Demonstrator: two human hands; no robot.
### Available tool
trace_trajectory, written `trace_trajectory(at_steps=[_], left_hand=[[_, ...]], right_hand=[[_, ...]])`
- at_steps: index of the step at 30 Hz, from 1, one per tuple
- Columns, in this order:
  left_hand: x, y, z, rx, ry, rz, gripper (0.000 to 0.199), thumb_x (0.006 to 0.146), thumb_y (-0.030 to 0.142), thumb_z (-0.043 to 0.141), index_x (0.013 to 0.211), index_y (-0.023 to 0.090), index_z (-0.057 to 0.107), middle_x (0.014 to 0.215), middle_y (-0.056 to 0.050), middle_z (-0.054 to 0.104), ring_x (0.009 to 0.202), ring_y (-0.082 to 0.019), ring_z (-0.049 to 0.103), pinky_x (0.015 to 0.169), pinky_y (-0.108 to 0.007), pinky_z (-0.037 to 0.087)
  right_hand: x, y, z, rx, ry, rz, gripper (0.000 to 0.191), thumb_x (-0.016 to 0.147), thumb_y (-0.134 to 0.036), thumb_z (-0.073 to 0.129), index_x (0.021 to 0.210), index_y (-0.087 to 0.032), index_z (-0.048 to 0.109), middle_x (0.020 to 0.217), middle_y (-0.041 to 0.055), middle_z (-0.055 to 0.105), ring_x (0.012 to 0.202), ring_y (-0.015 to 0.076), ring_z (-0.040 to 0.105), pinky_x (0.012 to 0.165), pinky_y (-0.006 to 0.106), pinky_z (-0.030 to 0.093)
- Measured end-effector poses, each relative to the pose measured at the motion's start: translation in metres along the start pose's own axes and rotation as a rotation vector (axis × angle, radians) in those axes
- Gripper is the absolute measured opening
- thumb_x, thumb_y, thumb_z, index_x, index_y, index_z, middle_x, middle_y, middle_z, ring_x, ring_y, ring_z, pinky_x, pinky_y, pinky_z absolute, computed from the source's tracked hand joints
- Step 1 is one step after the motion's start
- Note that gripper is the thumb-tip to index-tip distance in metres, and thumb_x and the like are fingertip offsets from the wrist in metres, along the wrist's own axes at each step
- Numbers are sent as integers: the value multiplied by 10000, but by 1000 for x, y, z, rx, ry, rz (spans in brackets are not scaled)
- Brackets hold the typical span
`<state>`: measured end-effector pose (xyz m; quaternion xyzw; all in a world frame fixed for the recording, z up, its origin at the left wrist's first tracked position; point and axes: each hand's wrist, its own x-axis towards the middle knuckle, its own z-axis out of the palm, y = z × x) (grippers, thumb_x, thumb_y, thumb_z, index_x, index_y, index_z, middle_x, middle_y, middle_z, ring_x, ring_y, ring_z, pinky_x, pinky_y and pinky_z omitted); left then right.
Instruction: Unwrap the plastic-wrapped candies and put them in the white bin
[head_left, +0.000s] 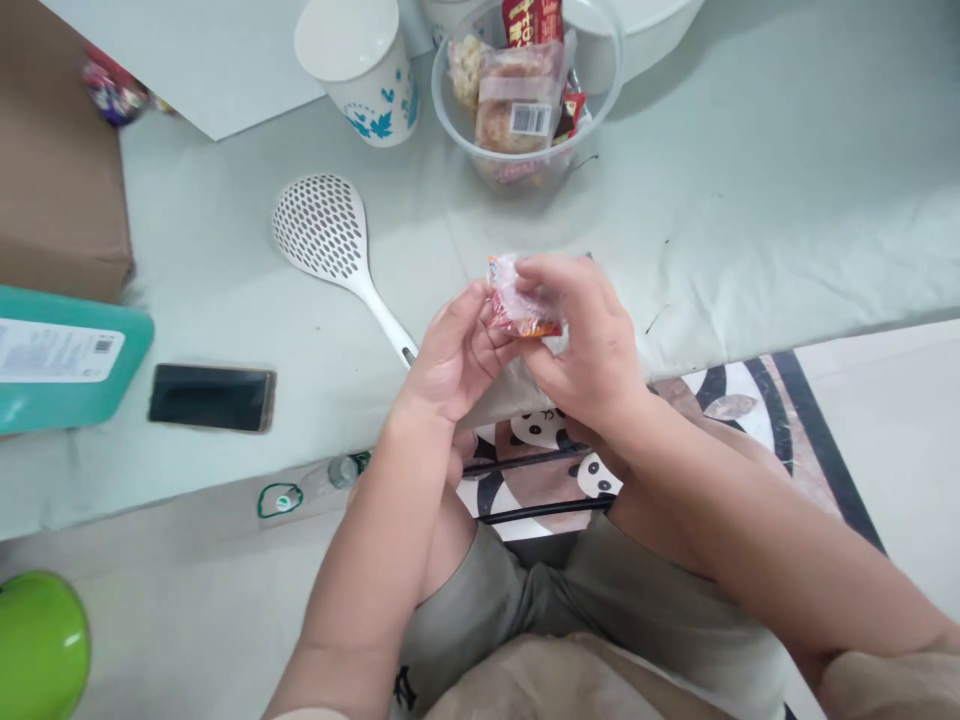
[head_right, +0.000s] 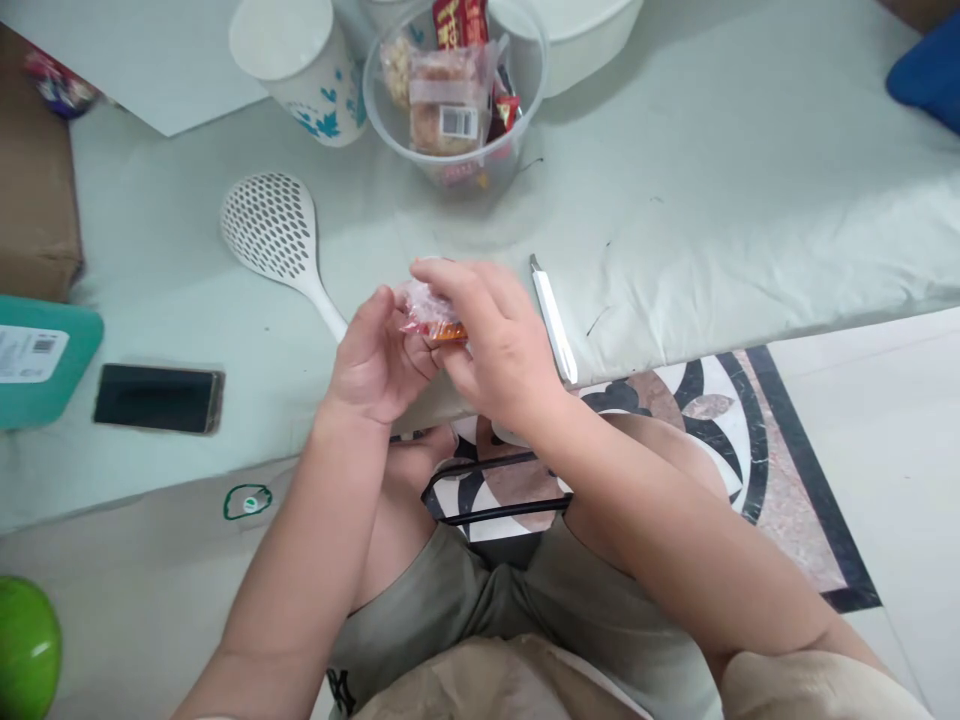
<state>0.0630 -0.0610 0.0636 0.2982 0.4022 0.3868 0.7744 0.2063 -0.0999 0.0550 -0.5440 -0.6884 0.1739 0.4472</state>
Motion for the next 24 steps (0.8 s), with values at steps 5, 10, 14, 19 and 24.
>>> trace_trajectory(at_steps=[5, 10, 14, 19, 24], left_hand=[[10, -1, 0, -33, -4, 51, 290, 762, 353, 852, 989, 261, 696, 876, 27, 735, 802, -147, 674, 746, -297, 566], [18, 6, -6, -1, 51, 77, 359, 747, 279, 812, 1063, 229, 648, 957, -5, 739, 895, -179, 735, 822, -312, 603], [18, 8, -13, 31, 18, 93, 470, 732, 337, 857, 1130, 238, 627, 1080, -37, 738, 1040, -222, 739, 917, -359, 604], [21, 6, -11, 68, 35, 84, 426, 694, 190, 776, 1094, 231, 634, 1066, -34, 743, 1062, -231, 731, 941, -380, 605], [25, 2, -7, 27, 64, 90, 356, 719, 145, 678, 1058, 237, 623, 982, -13, 740, 927, -190, 732, 840, -335, 621]], right_hand=[[5, 1, -13, -61, -27, -123, 550, 782, -116, 537, 1305, -272, 610, 1268, 106, 701, 1333, 327, 597, 1199, 562, 427], [12, 14, -43, -313, -30, 299, 333, 866, -261, 582, 1197, -259, 616, 1208, 139, 671, 1158, 348, 644, 1059, 590, 504], [3, 32, -49, -485, -166, 526, 470, 780, -348, 689, 1227, -228, 607, 1112, 146, 680, 918, 332, 658, 825, 524, 555], [4, 35, -46, -438, -229, 509, 324, 748, -247, 645, 1071, -236, 660, 857, 77, 707, 687, 243, 577, 646, 371, 471], [16, 17, -40, 21, -170, 635, 94, 831, -239, 610, 920, -238, 641, 705, -1, 649, 578, 176, 552, 557, 315, 412]])
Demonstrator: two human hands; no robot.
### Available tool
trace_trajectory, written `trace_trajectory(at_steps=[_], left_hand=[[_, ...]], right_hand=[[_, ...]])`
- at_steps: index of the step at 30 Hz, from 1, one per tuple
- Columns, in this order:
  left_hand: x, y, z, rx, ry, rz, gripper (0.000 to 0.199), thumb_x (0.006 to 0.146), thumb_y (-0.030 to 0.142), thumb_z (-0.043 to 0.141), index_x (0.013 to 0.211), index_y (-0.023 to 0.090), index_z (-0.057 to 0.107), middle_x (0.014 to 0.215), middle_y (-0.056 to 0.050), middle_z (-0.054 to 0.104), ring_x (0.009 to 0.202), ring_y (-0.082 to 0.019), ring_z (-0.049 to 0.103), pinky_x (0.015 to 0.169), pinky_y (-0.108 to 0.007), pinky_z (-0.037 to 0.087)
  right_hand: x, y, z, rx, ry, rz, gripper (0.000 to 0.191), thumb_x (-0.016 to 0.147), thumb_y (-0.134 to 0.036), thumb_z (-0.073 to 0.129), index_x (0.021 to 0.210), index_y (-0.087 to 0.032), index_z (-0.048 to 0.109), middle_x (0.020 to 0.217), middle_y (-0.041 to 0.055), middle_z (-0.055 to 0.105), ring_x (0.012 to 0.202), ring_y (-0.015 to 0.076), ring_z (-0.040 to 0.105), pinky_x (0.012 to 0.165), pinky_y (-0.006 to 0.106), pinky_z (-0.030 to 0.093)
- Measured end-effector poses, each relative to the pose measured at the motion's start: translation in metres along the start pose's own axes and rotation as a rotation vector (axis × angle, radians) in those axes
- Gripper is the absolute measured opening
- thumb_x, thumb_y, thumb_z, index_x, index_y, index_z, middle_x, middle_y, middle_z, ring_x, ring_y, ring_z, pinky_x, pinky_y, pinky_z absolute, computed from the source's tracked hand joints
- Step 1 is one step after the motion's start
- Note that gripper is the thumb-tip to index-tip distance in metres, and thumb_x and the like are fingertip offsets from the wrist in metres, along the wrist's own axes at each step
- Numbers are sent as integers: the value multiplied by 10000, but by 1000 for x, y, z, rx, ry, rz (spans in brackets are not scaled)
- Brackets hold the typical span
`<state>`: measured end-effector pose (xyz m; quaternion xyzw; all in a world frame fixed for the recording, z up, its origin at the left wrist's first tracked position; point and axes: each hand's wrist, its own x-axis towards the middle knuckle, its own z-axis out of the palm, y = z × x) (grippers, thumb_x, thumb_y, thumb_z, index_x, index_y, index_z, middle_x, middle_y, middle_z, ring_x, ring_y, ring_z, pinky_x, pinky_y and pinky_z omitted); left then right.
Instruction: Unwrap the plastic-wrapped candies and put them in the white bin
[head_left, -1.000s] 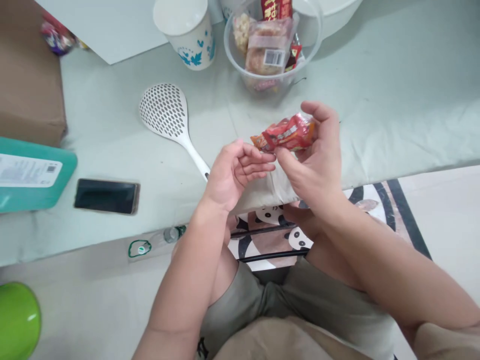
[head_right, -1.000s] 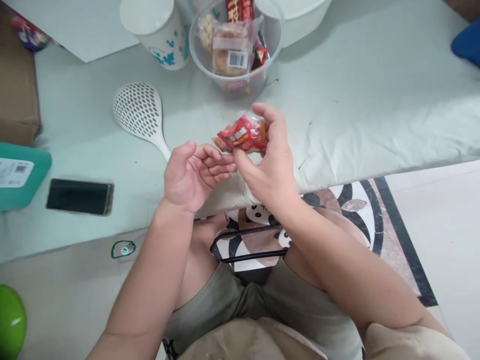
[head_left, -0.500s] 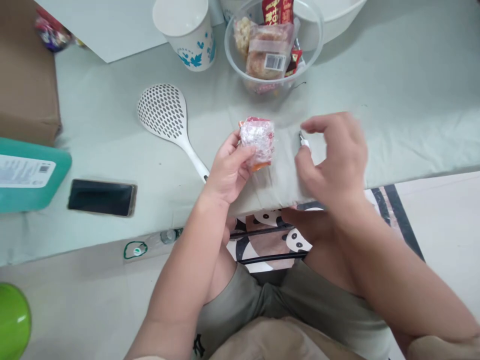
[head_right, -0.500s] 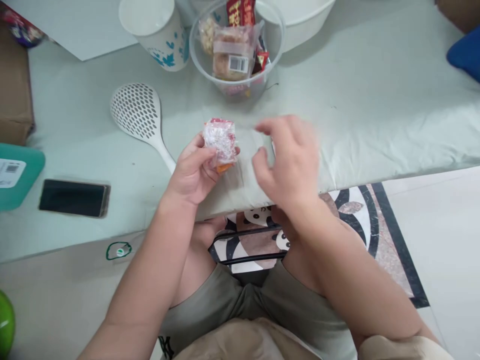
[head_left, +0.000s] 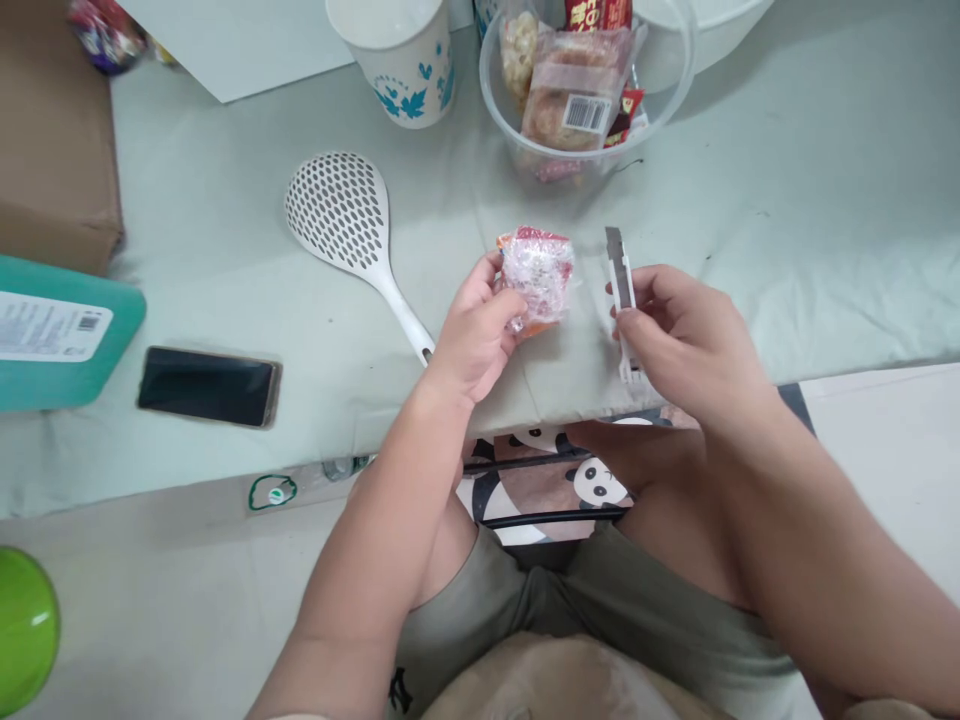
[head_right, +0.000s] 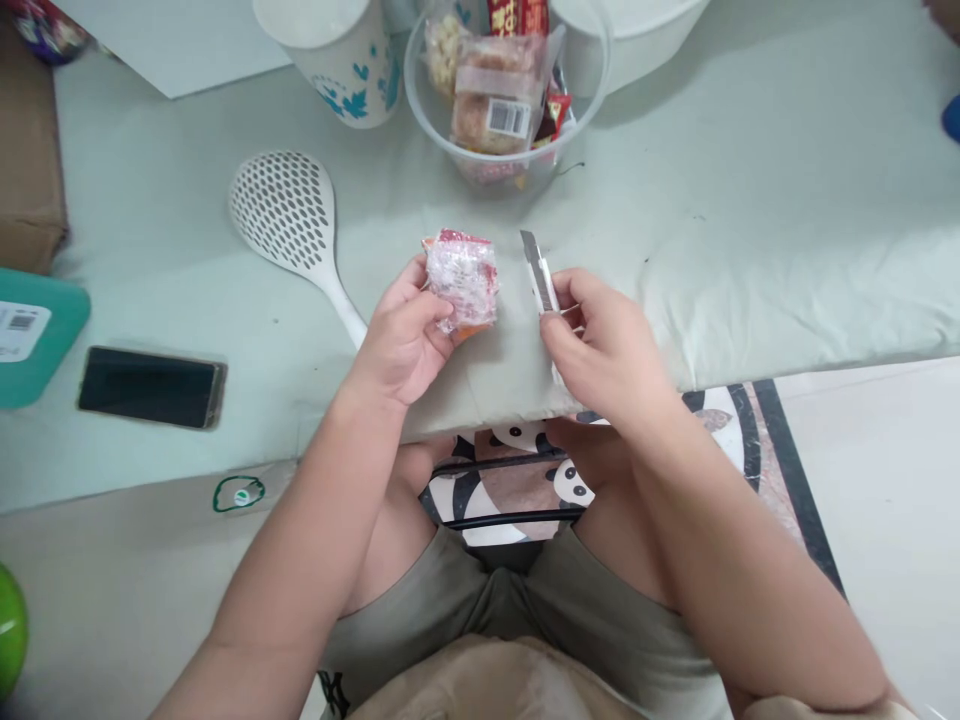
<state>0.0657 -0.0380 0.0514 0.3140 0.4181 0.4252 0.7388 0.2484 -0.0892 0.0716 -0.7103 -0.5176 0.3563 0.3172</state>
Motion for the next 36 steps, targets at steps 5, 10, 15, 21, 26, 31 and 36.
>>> trace_trajectory(at_steps=[5, 10, 15, 21, 26, 31, 36], left_hand=[[1, -4, 1, 9, 25, 36, 357, 741, 158, 703, 1070, 250, 599, 987, -5, 737, 972, -200, 741, 876, -340, 612], [5, -9, 4, 13, 22, 87, 285, 804, 301, 803, 1019, 244, 625, 978, -20, 722, 1005, -210, 726, 911, -338, 567], [2, -18, 11, 143, 200, 235, 362, 857, 539, 809, 828, 241, 604, 782, 14, 620, 891, -179, 674, 763, -277, 488], [-9, -18, 16, 495, 330, 454, 319, 1031, 469, 621, 808, 260, 530, 635, 37, 467, 684, -145, 516, 684, -324, 345], [-10, -16, 12, 486, 301, 445, 260, 1009, 417, 658, 831, 275, 531, 637, 49, 470, 635, -154, 489, 681, -302, 337], [-11, -16, 11, 591, 329, 522, 285, 1022, 469, 614, 839, 264, 540, 630, 55, 510, 577, -144, 477, 647, -296, 330], [-4, -23, 3, 730, 319, 582, 425, 993, 677, 524, 929, 256, 537, 645, 40, 527, 630, -158, 578, 666, -294, 395]], right_hand=[[-10, -9, 14, 344, -64, 47, 112, 958, -356, 586, 1002, -254, 591, 610, -63, 585, 451, 121, 477, 485, 270, 374], [-15, -18, 26, 537, -186, 50, 408, 1005, -604, 521, 873, -227, 606, 555, -53, 522, 441, 108, 470, 459, 254, 388], [-14, -23, 41, 734, -297, 204, 444, 933, -673, 618, 862, -241, 541, 564, -52, 581, 441, 119, 570, 442, 235, 451], [-20, -25, 51, 811, -383, 192, 437, 937, -664, 626, 877, -245, 519, 545, -51, 619, 421, 123, 585, 442, 226, 473], [-20, -26, 50, 770, -305, 144, 491, 959, -711, 554, 831, -237, 553, 508, -45, 585, 383, 108, 504, 397, 229, 375], [-16, -25, 52, 735, -239, 117, 531, 978, -726, 505, 808, -229, 575, 501, -42, 555, 387, 102, 479, 409, 235, 373], [-12, -25, 51, 684, -202, 149, 568, 906, -770, 592, 758, -222, 577, 554, -27, 586, 437, 92, 520, 422, 220, 394]])
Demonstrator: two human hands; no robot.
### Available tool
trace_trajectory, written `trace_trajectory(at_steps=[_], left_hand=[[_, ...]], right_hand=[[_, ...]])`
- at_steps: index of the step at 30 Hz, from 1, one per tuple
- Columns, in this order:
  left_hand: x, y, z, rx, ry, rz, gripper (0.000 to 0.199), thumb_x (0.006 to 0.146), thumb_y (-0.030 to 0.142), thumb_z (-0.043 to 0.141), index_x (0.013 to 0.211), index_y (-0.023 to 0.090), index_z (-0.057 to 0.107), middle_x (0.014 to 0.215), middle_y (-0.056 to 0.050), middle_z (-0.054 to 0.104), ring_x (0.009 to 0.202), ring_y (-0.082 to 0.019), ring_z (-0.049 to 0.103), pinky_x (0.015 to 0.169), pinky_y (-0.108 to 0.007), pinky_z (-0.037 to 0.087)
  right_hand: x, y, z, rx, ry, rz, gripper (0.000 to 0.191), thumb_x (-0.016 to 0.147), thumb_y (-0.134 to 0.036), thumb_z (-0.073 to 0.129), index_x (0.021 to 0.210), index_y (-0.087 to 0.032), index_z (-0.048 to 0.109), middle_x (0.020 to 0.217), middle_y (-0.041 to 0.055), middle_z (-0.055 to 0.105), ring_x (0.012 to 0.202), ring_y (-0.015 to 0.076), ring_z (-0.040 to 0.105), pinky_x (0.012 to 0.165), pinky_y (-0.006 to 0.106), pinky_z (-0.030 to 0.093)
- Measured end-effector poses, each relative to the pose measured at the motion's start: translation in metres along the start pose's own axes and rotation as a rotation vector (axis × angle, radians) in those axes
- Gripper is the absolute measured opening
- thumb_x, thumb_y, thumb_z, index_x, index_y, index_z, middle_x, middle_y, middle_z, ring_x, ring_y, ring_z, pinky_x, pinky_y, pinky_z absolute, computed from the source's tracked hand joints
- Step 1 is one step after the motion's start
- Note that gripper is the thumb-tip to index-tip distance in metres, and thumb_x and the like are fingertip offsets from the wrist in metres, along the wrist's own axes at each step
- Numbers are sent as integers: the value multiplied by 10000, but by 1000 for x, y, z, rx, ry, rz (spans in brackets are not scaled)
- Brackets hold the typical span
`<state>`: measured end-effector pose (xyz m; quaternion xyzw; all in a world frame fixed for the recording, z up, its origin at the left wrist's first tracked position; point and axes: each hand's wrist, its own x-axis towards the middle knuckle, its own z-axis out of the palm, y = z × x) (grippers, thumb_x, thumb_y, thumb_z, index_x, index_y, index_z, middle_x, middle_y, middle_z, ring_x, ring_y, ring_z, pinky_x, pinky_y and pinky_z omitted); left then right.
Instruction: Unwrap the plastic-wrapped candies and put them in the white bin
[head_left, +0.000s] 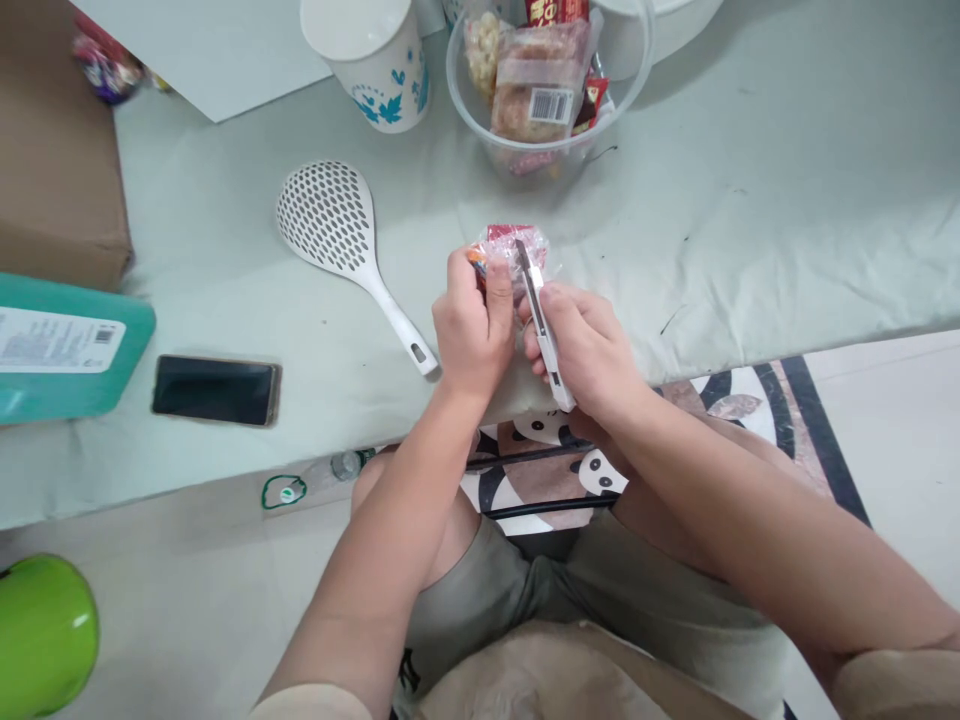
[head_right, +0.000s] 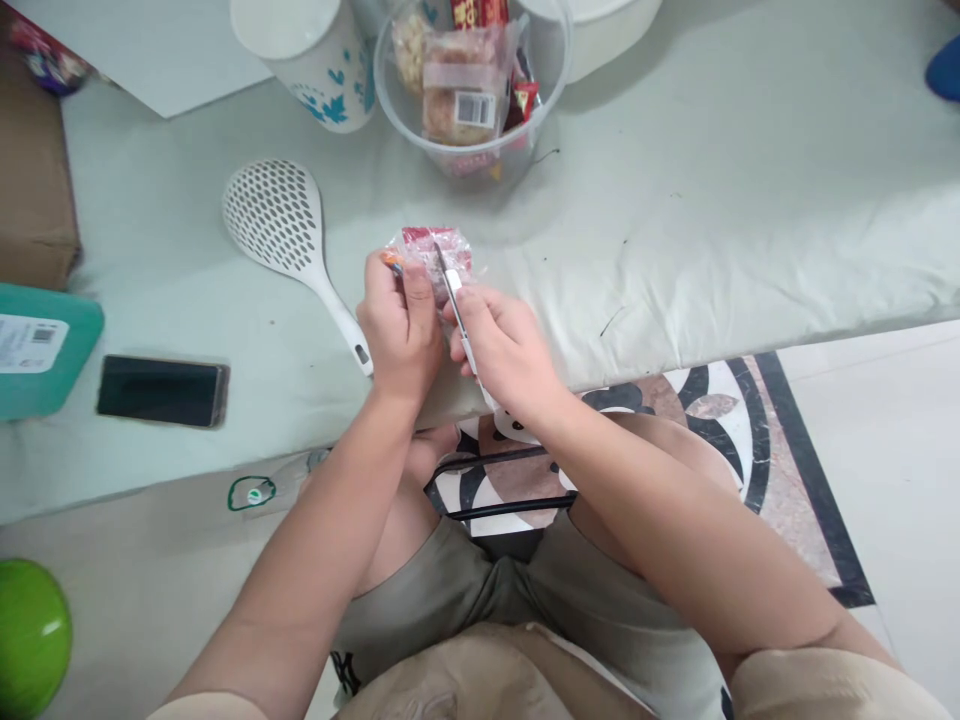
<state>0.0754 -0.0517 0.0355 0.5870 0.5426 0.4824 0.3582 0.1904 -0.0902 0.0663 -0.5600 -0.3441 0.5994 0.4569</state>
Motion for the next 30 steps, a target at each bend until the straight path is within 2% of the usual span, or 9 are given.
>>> trace_trajectory(at_steps=[4, 7, 20, 30], left_hand=[[1, -6, 2, 108, 4, 50, 527, 991, 768, 383, 937, 256, 497, 650, 23, 545, 598, -159, 572, 630, -310, 399], [1, -4, 2, 118, 3, 56, 552, 983, 790, 359, 946, 255, 494, 662, 18, 557, 592, -156, 567, 619, -315, 386], [4, -5, -1, -117, -4, -138, 512, 935, 772, 532, 961, 260, 538, 711, 15, 578, 788, -188, 657, 707, -318, 445], [13, -9, -8, -63, 140, 6, 493, 940, 736, 569, 823, 271, 455, 639, 38, 476, 667, -172, 554, 685, -341, 415]], right_hand=[[0, -3, -2, -49, 30, 6, 557, 861, -737, 682, 735, -200, 609, 585, -8, 626, 490, 99, 576, 446, 203, 438], [-1, -3, -3, -41, 32, 14, 542, 855, -714, 704, 744, -189, 632, 589, -1, 640, 490, 105, 593, 437, 199, 446], [-3, 2, 1, -46, -12, 61, 399, 925, -539, 687, 727, -196, 632, 566, -20, 618, 443, 87, 552, 410, 193, 413], [-5, 6, 5, -155, -24, 73, 391, 925, -500, 667, 694, -193, 597, 574, -6, 638, 462, 88, 558, 429, 196, 408]])
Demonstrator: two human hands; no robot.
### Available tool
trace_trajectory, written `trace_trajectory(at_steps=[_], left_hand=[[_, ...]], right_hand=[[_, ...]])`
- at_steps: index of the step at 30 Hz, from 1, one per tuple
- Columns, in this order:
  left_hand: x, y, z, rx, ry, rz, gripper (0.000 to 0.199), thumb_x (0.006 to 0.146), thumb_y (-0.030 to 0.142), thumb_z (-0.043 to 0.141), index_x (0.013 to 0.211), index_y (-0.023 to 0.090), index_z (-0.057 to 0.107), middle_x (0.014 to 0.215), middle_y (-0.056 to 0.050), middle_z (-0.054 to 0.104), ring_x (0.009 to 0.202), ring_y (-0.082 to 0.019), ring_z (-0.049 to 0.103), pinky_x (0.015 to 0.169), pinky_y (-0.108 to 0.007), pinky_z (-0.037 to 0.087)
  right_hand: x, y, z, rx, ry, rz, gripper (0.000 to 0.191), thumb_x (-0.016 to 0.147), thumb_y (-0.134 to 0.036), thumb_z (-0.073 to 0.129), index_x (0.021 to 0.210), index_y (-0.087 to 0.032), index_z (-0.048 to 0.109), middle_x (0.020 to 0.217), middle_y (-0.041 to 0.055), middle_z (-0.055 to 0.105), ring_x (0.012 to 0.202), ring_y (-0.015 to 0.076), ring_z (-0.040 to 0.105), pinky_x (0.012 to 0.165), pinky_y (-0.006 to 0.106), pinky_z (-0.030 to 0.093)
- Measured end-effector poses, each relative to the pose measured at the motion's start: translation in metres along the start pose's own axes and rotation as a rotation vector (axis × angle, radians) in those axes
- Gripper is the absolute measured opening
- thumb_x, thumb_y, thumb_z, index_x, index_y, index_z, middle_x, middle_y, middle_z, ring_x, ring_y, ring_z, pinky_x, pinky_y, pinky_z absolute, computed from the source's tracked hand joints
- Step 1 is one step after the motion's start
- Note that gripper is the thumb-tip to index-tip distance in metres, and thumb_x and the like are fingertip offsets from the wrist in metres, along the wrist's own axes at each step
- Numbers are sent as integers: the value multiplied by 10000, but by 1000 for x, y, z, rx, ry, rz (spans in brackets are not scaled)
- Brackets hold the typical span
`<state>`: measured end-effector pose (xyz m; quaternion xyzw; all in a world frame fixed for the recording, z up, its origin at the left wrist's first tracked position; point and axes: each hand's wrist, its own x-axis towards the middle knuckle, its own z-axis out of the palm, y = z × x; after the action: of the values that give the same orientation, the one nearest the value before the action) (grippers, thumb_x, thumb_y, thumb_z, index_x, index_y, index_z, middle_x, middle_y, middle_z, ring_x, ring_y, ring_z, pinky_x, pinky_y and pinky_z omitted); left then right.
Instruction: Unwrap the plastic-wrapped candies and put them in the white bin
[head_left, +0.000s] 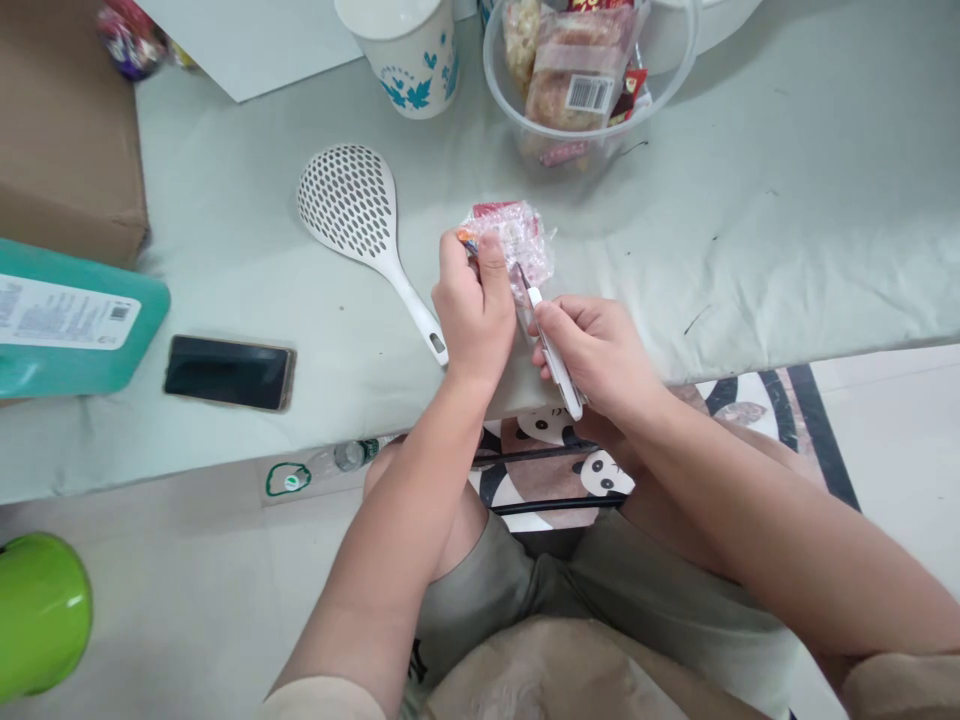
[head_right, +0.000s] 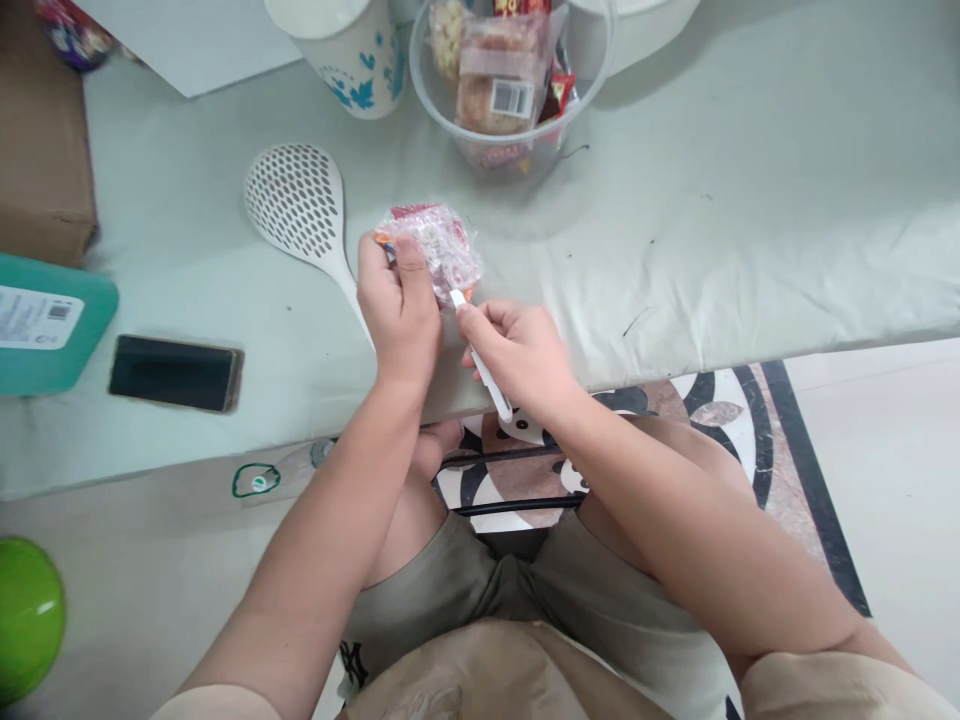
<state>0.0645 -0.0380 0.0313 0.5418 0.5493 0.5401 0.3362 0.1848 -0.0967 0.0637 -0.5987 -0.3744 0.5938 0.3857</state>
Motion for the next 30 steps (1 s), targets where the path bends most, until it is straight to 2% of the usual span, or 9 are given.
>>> trace_trajectory(at_steps=[4, 14, 17, 21, 24, 26, 28, 30], left_hand=[[3, -4, 1, 17, 53, 65, 499, 942, 741, 559, 831, 267, 455, 637, 46, 466, 598, -158, 500, 628, -332, 384], [11, -19, 2, -90, 92, 70, 584, 915, 815, 465, 819, 241, 415, 704, 38, 401, 642, -115, 494, 605, -276, 392], [11, -19, 3, -143, 86, 2, 590, 908, 825, 480, 817, 244, 431, 716, 30, 438, 654, -117, 506, 623, -276, 430], [15, -11, 2, -237, 105, -170, 498, 964, 754, 512, 869, 265, 496, 793, -4, 583, 772, -151, 608, 694, -285, 517], [25, -6, -5, -379, 111, -390, 357, 1043, 613, 453, 997, 284, 582, 999, -38, 724, 913, -172, 690, 680, -277, 549], [32, -5, -13, -438, 51, -502, 376, 1041, 604, 426, 1069, 288, 627, 1143, -50, 756, 1031, -189, 717, 657, -265, 554], [36, -5, -21, -418, -54, -471, 425, 984, 688, 484, 1068, 308, 653, 1173, -46, 764, 1135, -217, 711, 687, -270, 573], [35, -6, -25, -378, -129, -373, 435, 918, 734, 572, 1060, 332, 658, 1138, -40, 767, 1178, -240, 699, 734, -294, 594]], right_hand=[[0, -2, 1, 4, -22, 14, 354, 923, -458, 674, 704, -192, 594, 573, -12, 632, 465, 91, 566, 427, 200, 412], [-2, -3, 0, -71, -37, 46, 322, 949, -435, 631, 749, -182, 626, 571, -16, 620, 471, 89, 553, 445, 205, 413], [-1, -2, -1, -90, -43, 46, 329, 948, -446, 628, 748, -185, 626, 579, -14, 624, 481, 95, 561, 453, 213, 412], [-2, 1, -1, -127, -52, 7, 369, 947, -501, 628, 748, -190, 628, 588, -10, 629, 505, 104, 559, 485, 231, 417], [-3, 2, 0, -188, -79, -69, 362, 969, -482, 591, 748, -196, 616, 601, -9, 630, 519, 109, 540, 507, 249, 401], [-3, 2, -2, -292, -68, -177, 366, 990, -467, 554, 746, -201, 609, 596, -12, 607, 535, 115, 521, 531, 264, 379], [1, 2, -9, -445, 30, -326, 361, 1004, -466, 536, 772, -205, 630, 607, -5, 592, 564, 132, 507, 567, 285, 364], [9, 4, -23, -600, 205, -482, 343, 1011, -469, 531, 838, -211, 676, 690, 26, 632, 628, 160, 531, 615, 309, 378]])
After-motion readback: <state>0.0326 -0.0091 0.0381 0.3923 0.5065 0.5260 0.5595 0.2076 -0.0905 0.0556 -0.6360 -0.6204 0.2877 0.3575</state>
